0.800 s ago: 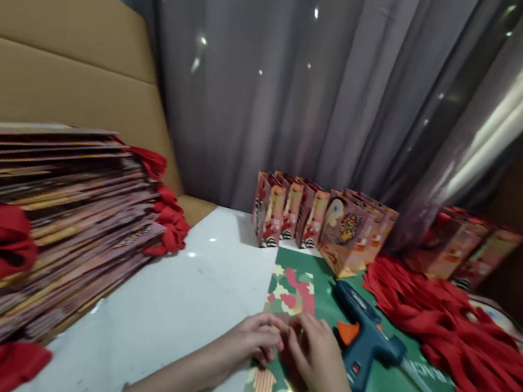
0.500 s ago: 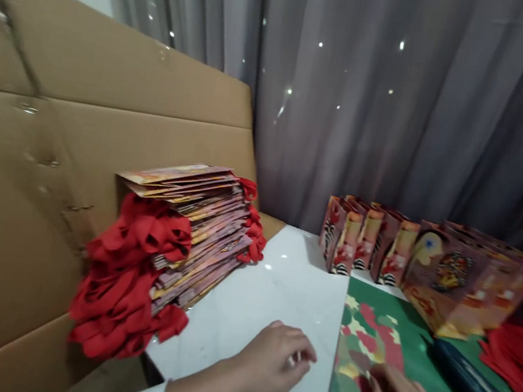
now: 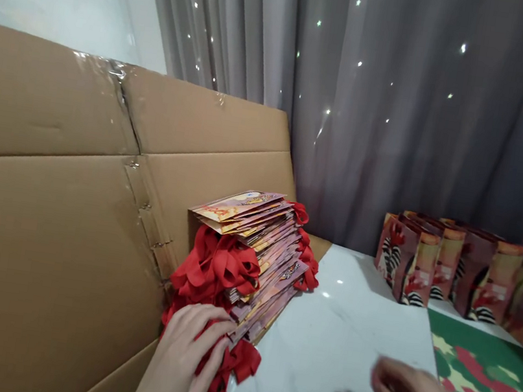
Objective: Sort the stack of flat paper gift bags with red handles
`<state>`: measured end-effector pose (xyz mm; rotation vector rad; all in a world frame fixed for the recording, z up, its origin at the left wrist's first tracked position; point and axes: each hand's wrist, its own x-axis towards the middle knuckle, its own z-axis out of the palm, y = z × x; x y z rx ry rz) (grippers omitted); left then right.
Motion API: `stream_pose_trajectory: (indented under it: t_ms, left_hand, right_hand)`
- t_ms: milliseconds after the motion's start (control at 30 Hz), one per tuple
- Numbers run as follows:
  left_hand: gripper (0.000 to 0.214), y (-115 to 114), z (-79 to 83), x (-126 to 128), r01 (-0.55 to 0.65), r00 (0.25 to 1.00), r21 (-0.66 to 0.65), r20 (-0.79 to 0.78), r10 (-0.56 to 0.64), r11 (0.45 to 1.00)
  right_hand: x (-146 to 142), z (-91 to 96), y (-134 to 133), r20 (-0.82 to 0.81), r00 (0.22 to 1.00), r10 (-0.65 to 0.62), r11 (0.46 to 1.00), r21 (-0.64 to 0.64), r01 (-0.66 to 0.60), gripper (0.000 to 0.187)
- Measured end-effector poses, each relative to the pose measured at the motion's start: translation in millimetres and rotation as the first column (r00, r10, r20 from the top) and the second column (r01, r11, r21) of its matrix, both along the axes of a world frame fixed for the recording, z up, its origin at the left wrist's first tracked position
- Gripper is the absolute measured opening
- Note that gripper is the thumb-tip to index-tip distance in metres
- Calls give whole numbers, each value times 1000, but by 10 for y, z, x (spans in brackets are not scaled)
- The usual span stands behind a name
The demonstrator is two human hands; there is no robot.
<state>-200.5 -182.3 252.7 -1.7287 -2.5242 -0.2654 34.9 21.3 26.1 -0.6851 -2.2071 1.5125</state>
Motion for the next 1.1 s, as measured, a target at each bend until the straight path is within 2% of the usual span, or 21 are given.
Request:
stream_pose_trajectory:
  t_ms: [33, 67, 133, 200, 267, 367, 433, 500, 600, 700, 767, 867, 1000, 1100]
  left_hand:
    - [30, 25, 11, -55, 34, 996, 56, -79, -30, 998]
    - [39, 79, 31, -117, 65, 986, 110, -161, -47, 992]
    - [56, 263, 112, -278, 111, 948, 195, -316, -44, 974]
    - [63, 512, 245, -492, 109, 907, 225, -421, -4, 968]
    - [64, 760, 405, -743, 108, 881, 164, -473, -18, 980]
    - [61, 1013, 627, -1090, 104, 884, -48, -452, -115, 993]
    - [44, 1086, 731, -1232, 101, 889, -126, -434, -146, 987]
    - [33, 1109, 786, -1286, 105, 889, -133, -431, -153, 986]
    - [30, 1111, 769, -1275, 75, 908, -35, -411, -82, 997]
    - [27, 1113, 700, -1274, 53, 898, 98, -441, -4, 994]
    - [19, 1119, 676, -1300, 90, 834, 89, -551, -27, 992]
    - [25, 1132, 699, -1339, 111, 717, -68, -685, -127, 991]
    - [32, 1130, 742, -1343, 225, 614, -239, -718, -328, 945]
    - [38, 1118, 732, -1333, 289, 544, -252, -750, -375, 924]
  right_hand:
    - [-249, 189, 48, -32, 994, 101, 993, -62, -103, 24]
    - [-507, 375, 94, -87, 990, 109, 990, -85, -117, 25]
    - [-1021, 705, 157, -231, 971, 57, 988, -126, -88, 26]
    - [-1486, 944, 166, -343, 939, 0, 982, -177, -65, 26]
    - [-1862, 1097, 137, -435, 897, -79, 968, -249, -35, 23]
    - [-2207, 1232, 72, -508, 839, -198, 944, -328, 25, 17]
    - [-2296, 1289, 39, -532, 805, -263, 950, -286, 121, 18]
    - [-2311, 1319, 15, -574, 778, -255, 967, -165, 195, 28]
    - [-2299, 1307, -10, -623, 769, -146, 980, 15, 198, 44]
    - [-2318, 1264, -30, -626, 773, -104, 982, 60, 180, 49]
    - [-2338, 1243, -36, -622, 776, -101, 983, 58, 175, 50]
    - [-2352, 1231, -27, -614, 784, -93, 987, 48, 155, 49]
    - [-2351, 1226, -7, -628, 772, -98, 987, 38, 157, 47]
    - [-2348, 1223, -3, -623, 774, -108, 986, 30, 162, 46]
